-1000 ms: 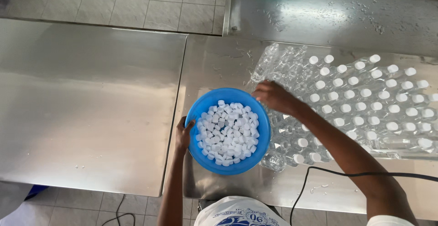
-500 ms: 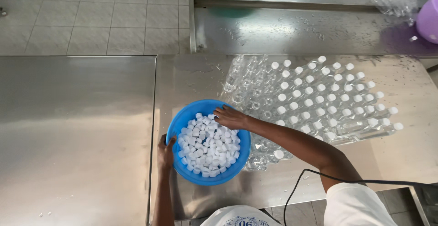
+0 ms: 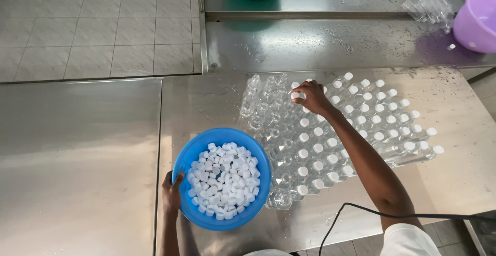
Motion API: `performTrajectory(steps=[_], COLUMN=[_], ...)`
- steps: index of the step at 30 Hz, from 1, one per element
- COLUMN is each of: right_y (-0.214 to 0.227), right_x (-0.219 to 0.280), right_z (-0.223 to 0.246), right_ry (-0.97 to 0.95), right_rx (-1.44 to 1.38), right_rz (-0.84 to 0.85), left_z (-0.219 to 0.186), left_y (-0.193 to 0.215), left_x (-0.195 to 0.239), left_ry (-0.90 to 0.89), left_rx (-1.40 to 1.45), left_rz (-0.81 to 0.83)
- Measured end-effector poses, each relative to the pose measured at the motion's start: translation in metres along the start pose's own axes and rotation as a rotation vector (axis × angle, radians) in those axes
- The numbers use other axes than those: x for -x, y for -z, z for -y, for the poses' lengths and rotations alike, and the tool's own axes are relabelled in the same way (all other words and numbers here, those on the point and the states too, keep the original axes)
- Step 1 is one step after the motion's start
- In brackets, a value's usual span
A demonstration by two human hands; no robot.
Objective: The person repeatedly picks up white bottle caps from a blue bowl and screws them onto the openings of clear plastic bottles arranged on a stainless steel table. The person works methodically across the rows of bottles, securing each cap by hand.
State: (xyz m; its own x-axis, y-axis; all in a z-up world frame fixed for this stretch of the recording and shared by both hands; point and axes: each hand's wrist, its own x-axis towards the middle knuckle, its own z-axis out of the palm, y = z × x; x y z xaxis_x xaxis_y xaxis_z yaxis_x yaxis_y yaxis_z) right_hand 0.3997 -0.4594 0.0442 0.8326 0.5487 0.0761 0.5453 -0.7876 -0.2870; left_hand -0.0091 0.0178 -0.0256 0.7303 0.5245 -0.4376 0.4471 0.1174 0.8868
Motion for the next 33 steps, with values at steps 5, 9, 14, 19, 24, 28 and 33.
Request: performTrajectory(steps=[5, 9, 14, 19, 24, 28, 33], right_y=[0.005, 0.036, 0.044, 0.037, 0.035, 0.036, 0.037], right_x=[0.002, 0.003, -0.014, -0.036, -0.038, -0.039, -0.042], right_z=[0.011, 0.038, 0.028, 0.014, 0.006, 0.008, 0.008], right_ry=[-0.031, -0.032, -0.215, -0.268, -0.361, -0.395, -0.399], right_rx=[-0.084, -0.359, -0.406, -0.533, -0.624, -0.630, -0.664], right_rz=[0.073, 0.084, 0.363, 0.603, 0.588, 0.579, 0.559], left_z=[-0.004, -0.003, -0.007, -0.017, -0.018, -0.008, -0.011], left_y=[-0.001, -0.001, -0.001, -0.002, -0.002, -0.002, -0.003], left_x=[0.003, 0.002, 0.004, 0.011, 0.013, 0.008, 0.006], left_ry=[0.027, 0.054, 0.066, 0.091, 0.093, 0.059, 0.069], left_rx=[0.041, 0.077, 0.062, 0.055, 0.083, 0.066, 0.072], left_rz=[0.001, -0.001, -0.001, 0.001, 0.002, -0.015, -0.008])
